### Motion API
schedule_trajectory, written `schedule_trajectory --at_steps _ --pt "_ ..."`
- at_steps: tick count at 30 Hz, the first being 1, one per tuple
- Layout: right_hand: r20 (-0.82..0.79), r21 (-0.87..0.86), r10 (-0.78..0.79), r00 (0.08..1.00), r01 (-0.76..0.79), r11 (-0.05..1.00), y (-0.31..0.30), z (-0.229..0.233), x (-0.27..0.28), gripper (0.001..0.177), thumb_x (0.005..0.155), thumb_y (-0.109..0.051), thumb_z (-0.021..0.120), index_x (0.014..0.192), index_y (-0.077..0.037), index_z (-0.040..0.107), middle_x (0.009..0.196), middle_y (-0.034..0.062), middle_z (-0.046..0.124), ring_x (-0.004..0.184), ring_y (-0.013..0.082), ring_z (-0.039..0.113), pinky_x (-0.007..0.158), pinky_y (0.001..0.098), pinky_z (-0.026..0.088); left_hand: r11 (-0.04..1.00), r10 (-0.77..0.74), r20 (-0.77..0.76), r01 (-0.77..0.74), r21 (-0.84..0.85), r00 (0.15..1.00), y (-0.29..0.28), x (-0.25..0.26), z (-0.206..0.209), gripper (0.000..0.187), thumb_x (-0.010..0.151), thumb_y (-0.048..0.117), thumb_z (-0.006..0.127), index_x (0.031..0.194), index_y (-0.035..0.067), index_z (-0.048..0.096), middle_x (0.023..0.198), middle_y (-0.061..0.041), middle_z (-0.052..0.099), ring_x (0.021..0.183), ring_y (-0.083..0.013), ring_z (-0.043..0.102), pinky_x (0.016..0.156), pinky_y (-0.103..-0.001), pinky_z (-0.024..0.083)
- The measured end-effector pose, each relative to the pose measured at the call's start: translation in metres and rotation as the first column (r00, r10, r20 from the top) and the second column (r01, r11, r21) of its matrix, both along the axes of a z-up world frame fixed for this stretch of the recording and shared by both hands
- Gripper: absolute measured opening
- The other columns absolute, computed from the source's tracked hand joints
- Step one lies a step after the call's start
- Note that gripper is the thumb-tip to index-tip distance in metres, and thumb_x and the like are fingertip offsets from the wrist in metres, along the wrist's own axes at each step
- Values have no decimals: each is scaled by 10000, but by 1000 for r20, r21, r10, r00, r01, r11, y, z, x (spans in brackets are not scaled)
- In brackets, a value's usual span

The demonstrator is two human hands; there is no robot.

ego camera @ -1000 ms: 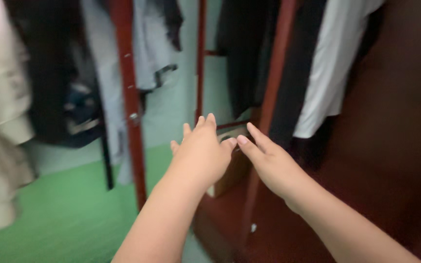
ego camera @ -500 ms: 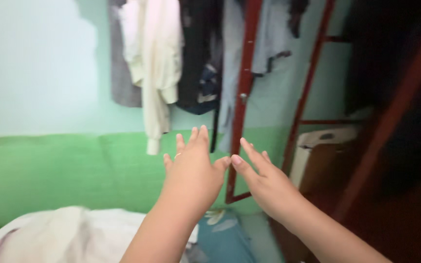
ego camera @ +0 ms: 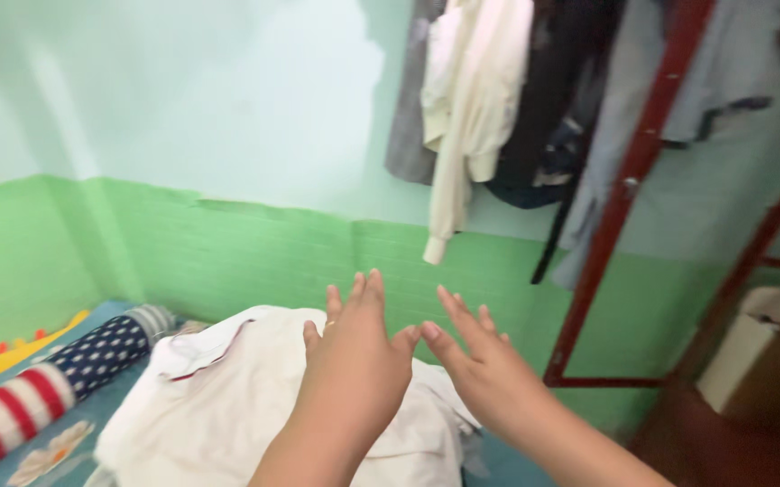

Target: The person picks up clothes on hangers from a bed and hangs them one by one into a wooden wardrobe. They handle a black top, a white and black top, a white polo shirt, a white lace-trimmed top, and a white shirt, placing each on the wardrobe rod.

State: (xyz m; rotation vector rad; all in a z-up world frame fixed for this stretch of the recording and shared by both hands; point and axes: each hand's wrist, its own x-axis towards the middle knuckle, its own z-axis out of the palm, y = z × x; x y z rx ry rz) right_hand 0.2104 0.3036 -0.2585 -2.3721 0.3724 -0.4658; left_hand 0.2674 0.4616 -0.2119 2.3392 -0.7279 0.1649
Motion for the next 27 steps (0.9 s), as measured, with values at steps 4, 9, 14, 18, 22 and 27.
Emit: schedule_trajectory --at_steps 4,9,14,18,22,27 --pt "-28 -6 69 997 -70 998 25 -4 20 783 945 -592 441 1646 -274 295 1654 81 299 1578 313 43 1237 464 50 997 73 -54 -71 31 996 25 10 -8 782 943 359 600 1586 82 255 1665 -131 268 1521 -365 131 1176 -620 140" --pt "-86 32 156 984 -154 988 70 -9 46 750 961 -567 413 1644 -282 289 1686 7 264 1583 289 9 1238 473 5 991 124 -130 -118 59 984 66 30 -17 753 952 307 571 1591 87 239 1678 -112 246 1530 -344 122 1185 -603 151" --pt "-78 72 187 979 -182 981 114 -21 72 739 972 -541 418 1637 -241 306 1676 17 310 1583 318 30 1242 474 31 990 127 -133 -119 70 983 107 56 -27 750 951 284 571 1593 83 239 1670 -128 250 1521 -358 132 1184 -601 159" --pt "-89 68 178 980 -172 983 134 -30 89 731 978 -530 416 1636 -231 301 1660 33 329 1580 340 35 1243 471 53 990 122 -121 -113 84 985 128 75 -35 741 952 292 573 1587 77 258 1666 -117 277 1521 -360 169 1187 -604 180" --pt "-84 50 173 981 -169 984 149 -36 103 723 982 -519 431 1634 -228 318 1651 47 343 1577 345 54 1245 474 49 992 111 -121 -102 73 987 144 89 -42 730 949 274 570 1577 67 262 1663 -125 279 1510 -383 165 1181 -606 170" --pt "-119 16 193 974 -193 981 159 -39 116 720 982 -522 438 1623 -219 318 1657 33 329 1574 341 47 1244 473 37 989 141 -168 -130 75 976 154 100 -51 729 958 277 560 1584 66 252 1664 -133 277 1513 -388 171 1184 -603 167"
